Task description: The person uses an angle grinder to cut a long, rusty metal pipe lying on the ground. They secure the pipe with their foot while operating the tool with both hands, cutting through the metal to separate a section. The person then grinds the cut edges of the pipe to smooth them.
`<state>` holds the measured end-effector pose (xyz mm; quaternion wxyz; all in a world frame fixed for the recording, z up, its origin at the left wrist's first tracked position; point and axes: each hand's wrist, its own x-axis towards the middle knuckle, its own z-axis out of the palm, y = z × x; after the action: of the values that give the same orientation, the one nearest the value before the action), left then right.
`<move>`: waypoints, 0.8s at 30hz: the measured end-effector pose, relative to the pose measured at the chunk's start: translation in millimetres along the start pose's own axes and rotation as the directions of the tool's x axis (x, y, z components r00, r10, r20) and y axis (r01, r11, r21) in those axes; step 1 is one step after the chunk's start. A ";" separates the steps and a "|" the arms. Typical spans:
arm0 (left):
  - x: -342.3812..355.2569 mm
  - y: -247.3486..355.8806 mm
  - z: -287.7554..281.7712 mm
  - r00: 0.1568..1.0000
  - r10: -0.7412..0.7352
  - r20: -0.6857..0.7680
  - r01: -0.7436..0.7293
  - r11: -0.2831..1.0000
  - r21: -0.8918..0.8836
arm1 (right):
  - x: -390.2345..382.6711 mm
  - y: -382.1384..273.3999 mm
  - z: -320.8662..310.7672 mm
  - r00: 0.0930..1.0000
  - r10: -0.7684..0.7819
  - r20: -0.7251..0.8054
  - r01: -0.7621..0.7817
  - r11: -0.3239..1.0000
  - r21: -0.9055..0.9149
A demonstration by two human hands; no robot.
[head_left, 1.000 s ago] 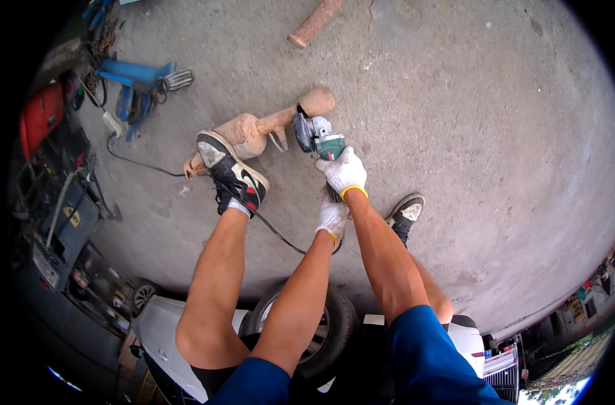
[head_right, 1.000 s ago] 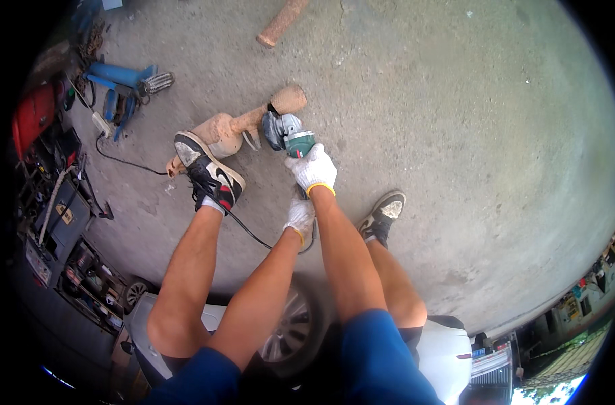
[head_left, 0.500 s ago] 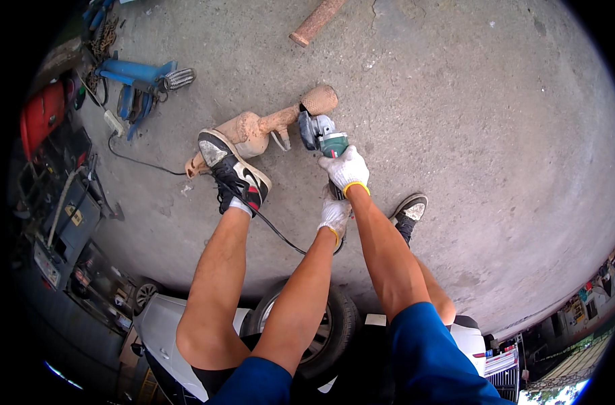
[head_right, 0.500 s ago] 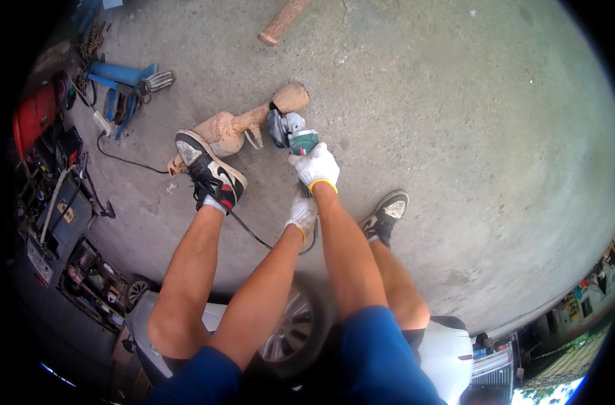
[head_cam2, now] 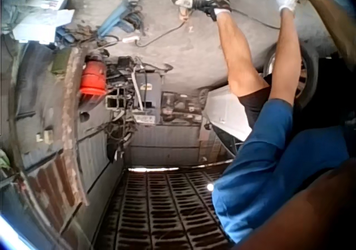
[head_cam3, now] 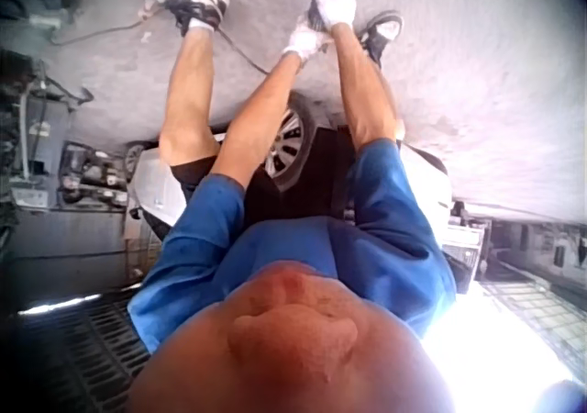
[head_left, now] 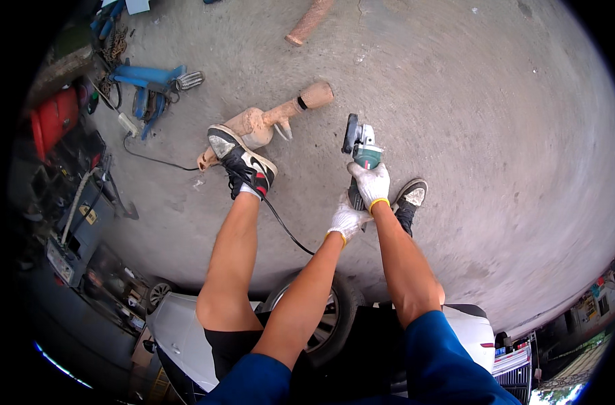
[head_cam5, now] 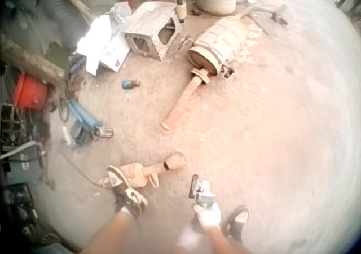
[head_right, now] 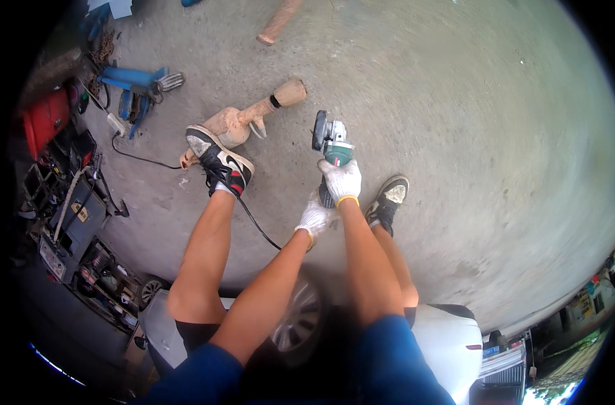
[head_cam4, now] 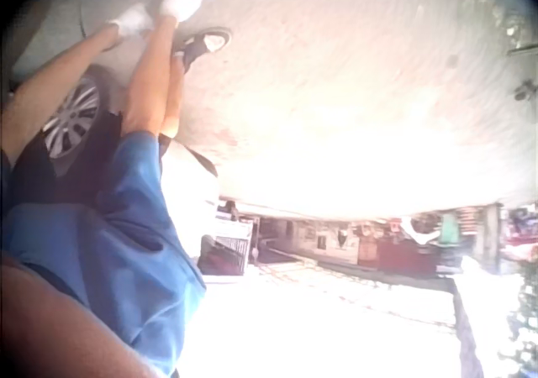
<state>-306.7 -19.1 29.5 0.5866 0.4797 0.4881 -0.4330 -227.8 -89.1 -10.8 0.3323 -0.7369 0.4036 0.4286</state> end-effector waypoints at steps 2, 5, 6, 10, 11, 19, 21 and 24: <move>-21.5 7.8 -6.3 0.993 -0.034 0.115 0.030 0.999 0.034 | -13.0 5.4 -15.6 0.998 -0.055 0.007 0.051 0.971 0.233; -54.7 24.0 -29.2 0.973 0.133 0.187 -0.138 0.990 0.016 | -36.7 5.7 -39.0 0.993 -0.070 0.098 0.006 0.840 0.543; -64.9 29.0 -40.6 0.972 0.170 0.164 -0.168 0.985 -0.027 | -44.3 4.9 -44.2 0.988 -0.074 0.138 -0.028 0.783 0.622; -67.3 58.5 -81.1 0.946 0.302 -0.117 -0.275 0.940 0.203 | -72.9 12.0 -60.8 0.968 -0.067 0.240 -0.149 0.616 0.774; -53.7 69.8 -89.1 0.945 0.299 -0.135 -0.254 0.927 0.278 | -77.2 16.2 -62.5 0.961 -0.090 0.263 -0.167 0.570 0.804; 134.2 176.6 -98.4 0.660 0.748 -0.075 0.056 0.050 0.997 | -77.9 9.7 -66.1 0.968 0.053 0.245 -0.239 0.484 0.841; 166.8 198.3 -95.7 0.752 0.652 -0.093 0.119 0.004 0.993 | -77.3 -3.5 -72.1 0.963 -0.009 0.268 -0.236 0.449 0.862; 181.7 212.7 -97.8 0.888 0.455 -0.069 0.081 -0.007 0.997 | -79.4 -23.2 -77.7 0.954 -0.016 0.299 -0.274 0.361 0.891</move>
<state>-87.5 105.1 -126.5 0.0294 0.8842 0.0764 -0.4599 -203.5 -119.0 95.9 0.7013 -0.3271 0.5841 0.2450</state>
